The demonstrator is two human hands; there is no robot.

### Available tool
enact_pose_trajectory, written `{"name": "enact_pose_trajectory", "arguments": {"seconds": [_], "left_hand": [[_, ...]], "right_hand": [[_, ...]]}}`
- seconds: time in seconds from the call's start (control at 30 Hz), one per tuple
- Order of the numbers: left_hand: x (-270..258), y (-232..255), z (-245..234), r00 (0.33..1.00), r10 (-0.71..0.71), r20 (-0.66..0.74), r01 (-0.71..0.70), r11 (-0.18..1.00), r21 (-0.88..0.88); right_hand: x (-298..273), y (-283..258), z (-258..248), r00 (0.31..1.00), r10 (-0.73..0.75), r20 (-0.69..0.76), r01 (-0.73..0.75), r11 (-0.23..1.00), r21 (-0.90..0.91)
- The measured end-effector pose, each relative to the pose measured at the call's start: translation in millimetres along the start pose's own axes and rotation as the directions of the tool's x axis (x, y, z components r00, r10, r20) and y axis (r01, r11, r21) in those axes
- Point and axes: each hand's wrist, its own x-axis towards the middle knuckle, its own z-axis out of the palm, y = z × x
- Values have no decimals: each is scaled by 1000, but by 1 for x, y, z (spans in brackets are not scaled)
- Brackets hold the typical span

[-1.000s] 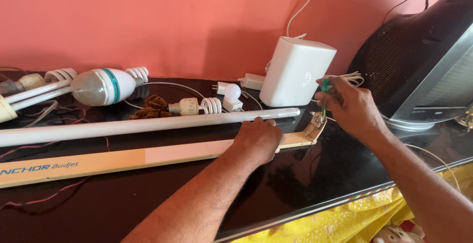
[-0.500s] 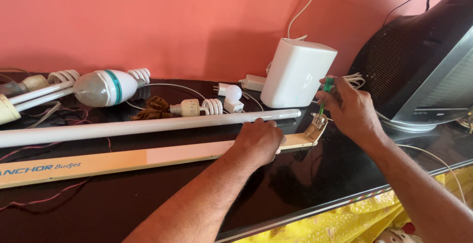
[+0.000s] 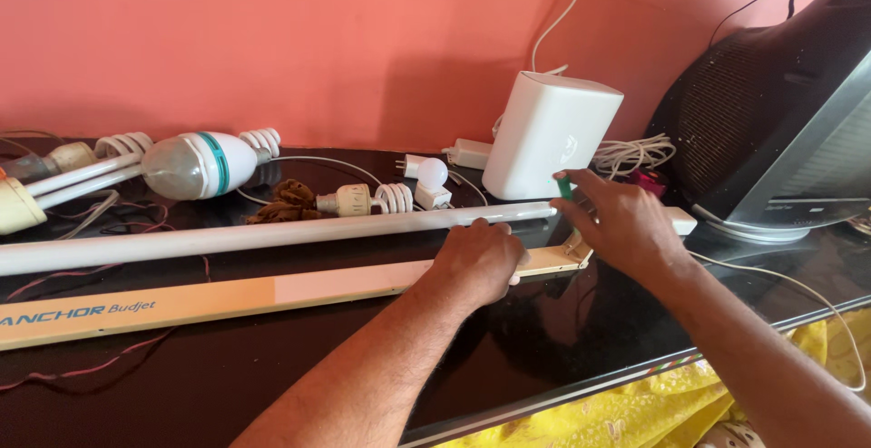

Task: The person uses a green screwdriver to adjust components on a fluorescent tube light fixture, including the ballast and end caps. They also handle several compact fluorescent bulbs and a coiled wire on the table.

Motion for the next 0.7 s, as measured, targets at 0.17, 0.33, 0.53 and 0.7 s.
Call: {"name": "enact_pose_trajectory", "arguments": {"seconds": [0.17,0.33,0.53,0.7], "left_hand": [[1,-2,2,1000,12,-17,-13,1000,-14],[4,-5,-4,998,-63,-24,62,996,-57],[-5,-10,-20,990,-141,-13,142,989,48],[-10,-10,-30,990,-132,-54,138,979,151]], "right_hand": [[4,-7,-6,988,33,-152,-28,999,34],[13,-18,15,967,187,-175,-109,917,383],[-4,-38,47,945,157,-286,-51,937,346],[-36,-54,47,949,292,-121,-246,923,296]]}}
